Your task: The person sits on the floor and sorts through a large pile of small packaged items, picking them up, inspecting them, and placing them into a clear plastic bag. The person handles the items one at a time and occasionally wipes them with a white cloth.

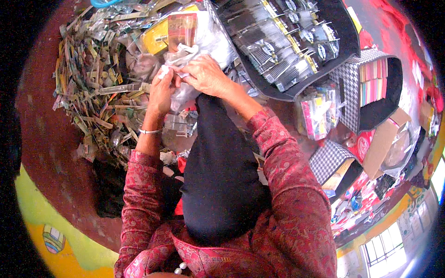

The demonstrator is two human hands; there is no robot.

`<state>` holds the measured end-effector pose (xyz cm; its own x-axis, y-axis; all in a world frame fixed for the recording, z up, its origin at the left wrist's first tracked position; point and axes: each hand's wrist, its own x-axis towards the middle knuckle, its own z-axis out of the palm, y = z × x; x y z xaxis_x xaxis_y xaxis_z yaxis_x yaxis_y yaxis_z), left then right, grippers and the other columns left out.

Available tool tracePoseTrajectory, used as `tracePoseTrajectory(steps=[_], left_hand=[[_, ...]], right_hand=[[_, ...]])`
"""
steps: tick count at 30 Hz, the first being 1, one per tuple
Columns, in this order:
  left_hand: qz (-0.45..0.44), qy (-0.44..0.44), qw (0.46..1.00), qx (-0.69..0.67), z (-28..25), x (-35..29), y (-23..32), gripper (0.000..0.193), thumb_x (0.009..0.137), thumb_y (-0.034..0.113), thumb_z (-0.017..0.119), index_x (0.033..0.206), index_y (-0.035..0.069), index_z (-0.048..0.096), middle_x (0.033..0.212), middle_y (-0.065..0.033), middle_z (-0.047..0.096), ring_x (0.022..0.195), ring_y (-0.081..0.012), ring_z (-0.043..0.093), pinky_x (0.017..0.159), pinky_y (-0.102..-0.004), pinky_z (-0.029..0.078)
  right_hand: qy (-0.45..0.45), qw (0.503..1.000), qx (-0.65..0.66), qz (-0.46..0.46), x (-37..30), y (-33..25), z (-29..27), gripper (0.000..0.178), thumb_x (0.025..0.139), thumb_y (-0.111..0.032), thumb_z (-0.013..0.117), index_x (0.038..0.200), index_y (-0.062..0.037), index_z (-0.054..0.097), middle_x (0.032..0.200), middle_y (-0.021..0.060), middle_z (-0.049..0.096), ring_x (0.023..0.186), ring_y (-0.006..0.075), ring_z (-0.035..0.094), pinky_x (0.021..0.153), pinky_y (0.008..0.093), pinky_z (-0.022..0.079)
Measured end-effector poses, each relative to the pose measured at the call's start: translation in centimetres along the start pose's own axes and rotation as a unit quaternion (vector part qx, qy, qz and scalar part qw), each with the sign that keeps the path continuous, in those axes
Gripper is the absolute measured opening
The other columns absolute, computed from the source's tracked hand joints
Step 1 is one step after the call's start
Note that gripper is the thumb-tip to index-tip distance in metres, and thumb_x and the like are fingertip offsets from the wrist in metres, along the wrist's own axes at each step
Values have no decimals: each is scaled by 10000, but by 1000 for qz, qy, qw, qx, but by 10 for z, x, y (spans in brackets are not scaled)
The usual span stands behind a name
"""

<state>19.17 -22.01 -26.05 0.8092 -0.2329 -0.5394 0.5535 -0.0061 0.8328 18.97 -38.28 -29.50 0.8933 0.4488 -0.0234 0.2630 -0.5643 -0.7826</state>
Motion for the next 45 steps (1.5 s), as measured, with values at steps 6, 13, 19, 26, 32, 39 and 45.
tracePoseTrajectory(steps=[6, 13, 19, 26, 32, 39, 45], left_hand=[[-4, 41, 999, -5, -7, -1, -5, 283, 907, 302, 390, 841, 63, 527, 625, 32, 427, 563, -58, 352, 500, -195, 281], [-30, 84, 996, 12, 2, -1, -14, 292, 913, 298, 353, 754, 80, 465, 625, 28, 415, 561, -78, 342, 526, -230, 297], [-11, 64, 998, 11, -1, 2, -10, 290, 918, 297, 350, 762, 72, 449, 600, 17, 398, 523, -71, 326, 494, -218, 283], [-3, 76, 997, 19, -9, -1, -10, 301, 912, 244, 379, 920, 13, 572, 653, 6, 478, 582, -86, 423, 538, -215, 340], [100, 59, 939, 323, -42, -27, 23, 345, 917, 277, 361, 987, 18, 578, 925, -83, 561, 867, -176, 497, 812, -288, 373], [77, 182, 893, 403, -47, -46, 37, 229, 817, 222, 569, 783, -3, 587, 560, -28, 529, 486, -144, 480, 483, -253, 385], [-49, 175, 978, 101, -53, -45, 39, 165, 796, 152, 604, 770, -10, 588, 608, -9, 547, 500, -48, 462, 457, -180, 356]], right_hand=[[31, 965, 253, 68, 4, 8, 14, 204, 798, -215, 531, 823, -34, 621, 743, 92, 599, 760, 237, 565, 717, 319, 430], [-5, 889, 442, 120, 7, 15, 10, 208, 859, -179, 485, 805, -8, 590, 743, -11, 557, 729, 79, 489, 709, 222, 389], [-22, 894, 406, 189, 5, 0, 4, 244, 846, -239, 511, 769, -19, 584, 708, -19, 545, 672, 75, 481, 618, 229, 391], [25, 900, 398, 177, 4, 4, 7, 247, 845, -239, 507, 772, -31, 619, 774, 16, 606, 722, 90, 512, 684, 236, 395], [55, 775, 609, 158, -1, 12, -3, 299, 886, -266, 464, 746, -24, 571, 721, 81, 602, 757, 179, 558, 791, 298, 395], [88, 751, 643, 127, -8, 11, -5, 325, 895, -250, 443, 704, -15, 562, 690, 100, 591, 741, 194, 563, 786, 328, 399], [77, 846, 518, 97, -8, 18, -9, 308, 884, -260, 460, 744, -19, 591, 739, 90, 613, 814, 191, 566, 817, 323, 388]])
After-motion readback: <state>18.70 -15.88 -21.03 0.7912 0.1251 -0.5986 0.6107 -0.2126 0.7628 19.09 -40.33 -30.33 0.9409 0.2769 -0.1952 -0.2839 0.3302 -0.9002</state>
